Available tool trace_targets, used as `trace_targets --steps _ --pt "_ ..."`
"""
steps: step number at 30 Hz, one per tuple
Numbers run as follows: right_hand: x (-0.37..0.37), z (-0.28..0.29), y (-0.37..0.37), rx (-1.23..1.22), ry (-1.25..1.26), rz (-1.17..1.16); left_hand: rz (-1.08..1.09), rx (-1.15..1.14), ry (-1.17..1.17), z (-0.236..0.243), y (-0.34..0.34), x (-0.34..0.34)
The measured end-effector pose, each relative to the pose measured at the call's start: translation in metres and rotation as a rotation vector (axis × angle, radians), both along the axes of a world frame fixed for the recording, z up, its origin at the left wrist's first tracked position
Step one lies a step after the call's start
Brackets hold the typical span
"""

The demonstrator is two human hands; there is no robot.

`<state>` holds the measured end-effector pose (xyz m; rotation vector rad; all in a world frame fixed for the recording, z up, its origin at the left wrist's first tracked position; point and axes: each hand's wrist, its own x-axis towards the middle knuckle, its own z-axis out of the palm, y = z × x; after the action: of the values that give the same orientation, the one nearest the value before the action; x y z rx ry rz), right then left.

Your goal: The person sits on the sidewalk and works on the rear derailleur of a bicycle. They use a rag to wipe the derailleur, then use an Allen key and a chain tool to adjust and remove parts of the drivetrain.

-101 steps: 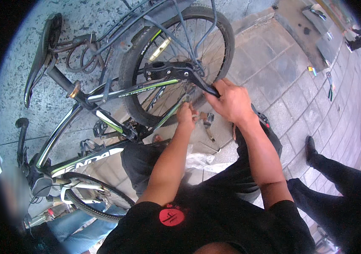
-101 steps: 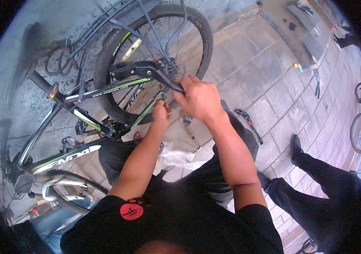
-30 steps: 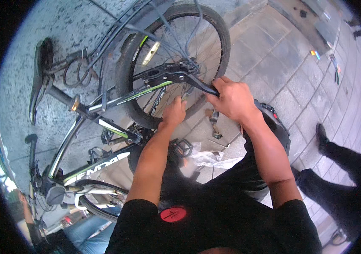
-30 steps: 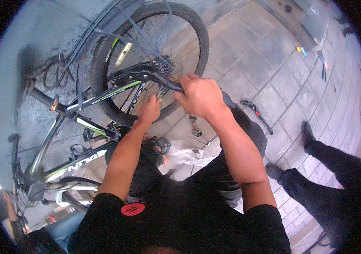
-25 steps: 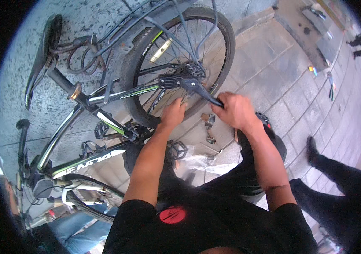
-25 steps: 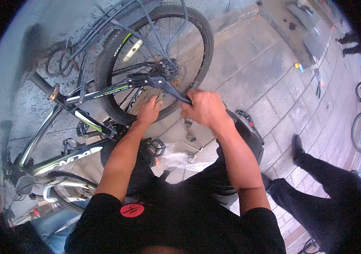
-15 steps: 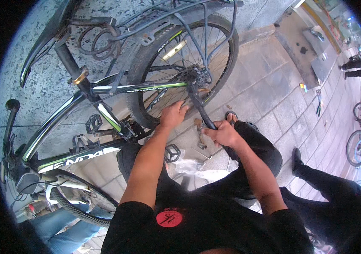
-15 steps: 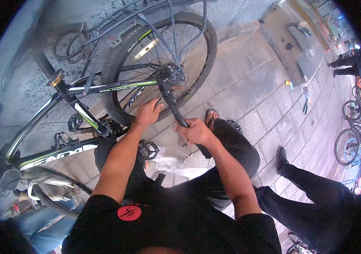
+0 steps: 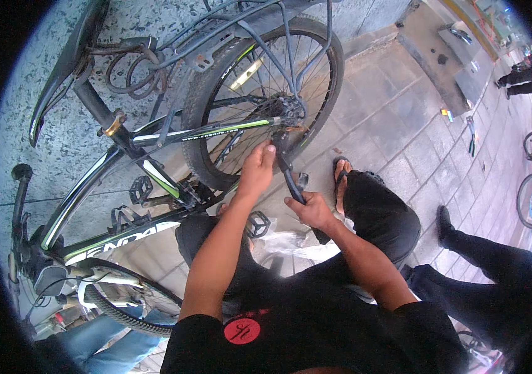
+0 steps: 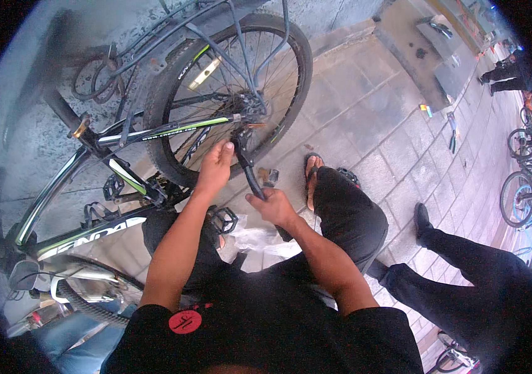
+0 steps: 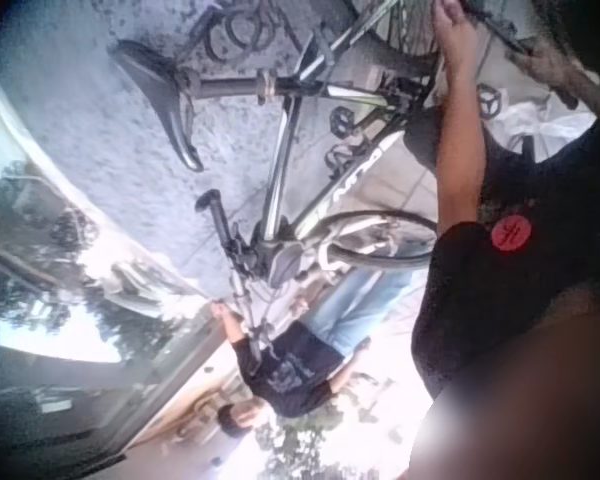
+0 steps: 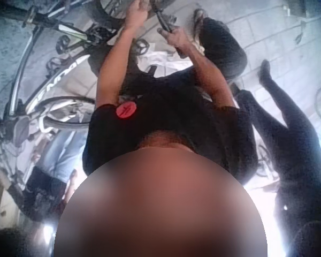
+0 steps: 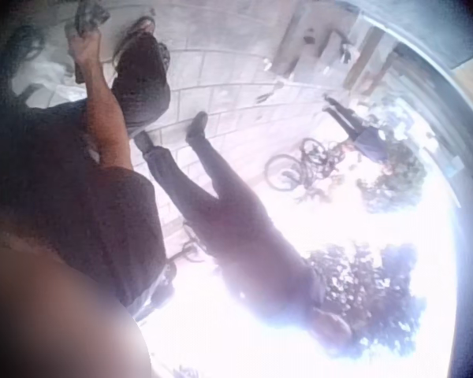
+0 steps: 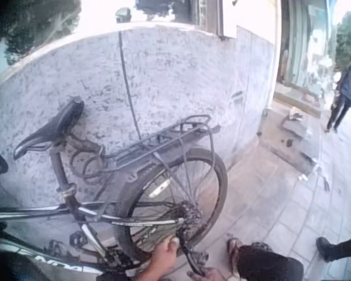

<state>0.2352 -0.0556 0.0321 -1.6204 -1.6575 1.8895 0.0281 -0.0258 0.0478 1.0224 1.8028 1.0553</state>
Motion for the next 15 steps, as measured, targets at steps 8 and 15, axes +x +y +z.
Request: trace_targets --steps 8,15 --pt "0.008 0.018 0.008 -0.031 0.312 0.236 -0.062 0.023 -0.513 0.056 -0.025 -0.021" --pt "0.069 -0.12 0.094 0.231 -0.073 -0.724 -0.099 0.42 -0.706 0.069 -0.034 -0.039"
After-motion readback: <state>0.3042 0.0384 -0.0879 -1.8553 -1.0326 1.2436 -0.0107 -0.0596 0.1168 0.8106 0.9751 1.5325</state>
